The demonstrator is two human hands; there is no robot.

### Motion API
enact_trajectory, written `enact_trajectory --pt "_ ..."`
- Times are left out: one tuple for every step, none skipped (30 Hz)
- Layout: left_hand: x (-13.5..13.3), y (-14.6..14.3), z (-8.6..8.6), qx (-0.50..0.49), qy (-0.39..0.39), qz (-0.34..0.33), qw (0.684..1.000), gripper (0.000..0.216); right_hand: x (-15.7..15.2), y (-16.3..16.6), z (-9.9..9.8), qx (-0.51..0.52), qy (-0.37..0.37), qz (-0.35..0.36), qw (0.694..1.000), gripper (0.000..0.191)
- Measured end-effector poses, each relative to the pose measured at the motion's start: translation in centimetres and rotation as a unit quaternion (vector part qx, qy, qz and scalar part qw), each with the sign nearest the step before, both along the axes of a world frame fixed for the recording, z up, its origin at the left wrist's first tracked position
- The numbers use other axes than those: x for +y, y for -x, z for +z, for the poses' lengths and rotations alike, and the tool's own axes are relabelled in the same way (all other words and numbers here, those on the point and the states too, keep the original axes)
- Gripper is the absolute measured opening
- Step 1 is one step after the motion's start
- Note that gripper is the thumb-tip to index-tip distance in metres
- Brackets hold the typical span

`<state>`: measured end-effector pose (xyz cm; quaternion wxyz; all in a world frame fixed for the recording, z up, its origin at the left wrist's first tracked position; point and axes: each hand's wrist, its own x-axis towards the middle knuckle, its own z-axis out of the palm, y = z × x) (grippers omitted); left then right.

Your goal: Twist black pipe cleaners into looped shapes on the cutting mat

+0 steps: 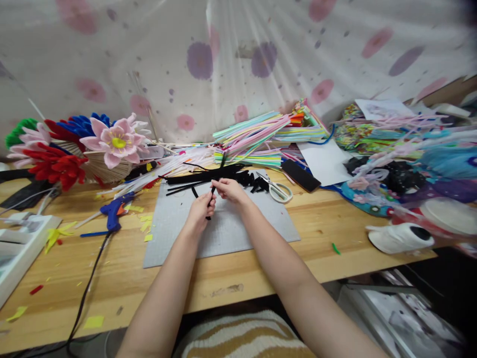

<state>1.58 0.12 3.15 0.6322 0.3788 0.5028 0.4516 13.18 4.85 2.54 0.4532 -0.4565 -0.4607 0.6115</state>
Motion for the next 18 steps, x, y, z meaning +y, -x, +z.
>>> enact_trajectory --pt "-0.2 0.1 0.2 -0.069 0.031 0.001 0.997 0.022 -0.1 -0.2 0.0 0.033 0.025 0.026 0.999 0.03" --pt "-0.3 0.3 0.5 -0.12 0.054 0.003 0.991 0.02 -0.2 -0.3 0.0 0.057 0.042 0.047 0.996 0.031" --pt "-0.4 0.5 0.6 -0.159 0.071 0.004 0.985 0.018 -0.3 -0.4 0.1 0.075 0.05 0.062 0.994 0.032" --pt "-0.4 0.7 0.8 -0.191 0.087 0.006 0.978 0.018 -0.3 -0.3 0.1 0.088 0.052 0.071 0.992 0.033" --pt "-0.4 0.9 0.9 -0.218 0.102 0.005 0.971 0.019 -0.4 -0.2 0.1 0.096 0.051 0.072 0.991 0.033" --pt "-0.3 1.0 0.9 -0.242 0.115 0.004 0.963 0.021 -0.4 0.0 0.1 0.1 0.052 0.066 0.991 0.032" --pt "-0.1 1.1 1.0 -0.262 0.126 0.006 0.957 0.023 -0.4 0.2 0.2 0.102 0.055 0.054 0.992 0.03" --pt "0.0 1.2 1.0 -0.274 0.134 0.008 0.952 0.024 -0.3 0.5 0.2 0.101 0.062 0.038 0.992 0.027" --pt "0.2 1.3 1.0 -0.28 0.14 0.01 0.95 0.024 -0.3 0.9 0.3 0.098 0.071 0.018 0.992 0.025" --pt "0.3 1.3 1.0 -0.279 0.143 0.012 0.949 0.024 -0.2 1.2 0.4 0.097 0.08 -0.001 0.992 0.024" --pt "0.4 1.3 1.1 -0.274 0.145 0.011 0.951 0.023 0.0 1.5 0.5 0.098 0.087 -0.018 0.991 0.024" --pt "0.5 1.3 1.1 -0.266 0.147 0.009 0.953 0.023 0.1 1.8 0.6 0.102 0.09 -0.033 0.99 0.023" --pt "0.5 1.2 1.2 -0.257 0.149 0.006 0.955 0.023 0.3 2.1 0.7 0.106 0.089 -0.049 0.989 0.023" --pt "0.5 1.1 1.2 -0.248 0.151 0.001 0.957 0.024 0.4 2.3 0.9 0.109 0.084 -0.067 0.988 0.023" --pt "0.5 1.0 1.3 -0.24 0.15 -0.002 0.959 0.024 0.6 2.4 1.0 0.113 0.078 -0.083 0.987 0.023" --pt "0.5 0.9 1.3 -0.233 0.145 -0.005 0.962 0.025 0.8 2.4 1.2 0.116 0.071 -0.097 0.986 0.023" --pt "0.5 0.8 1.3 -0.226 0.133 -0.008 0.965 0.026 1.0 2.4 1.3 0.118 0.067 -0.11 0.985 0.025" --pt "0.5 0.7 1.3 -0.214 0.117 -0.009 0.97 0.026 1.1 2.4 1.5 0.12 0.066 -0.123 0.983 0.026"
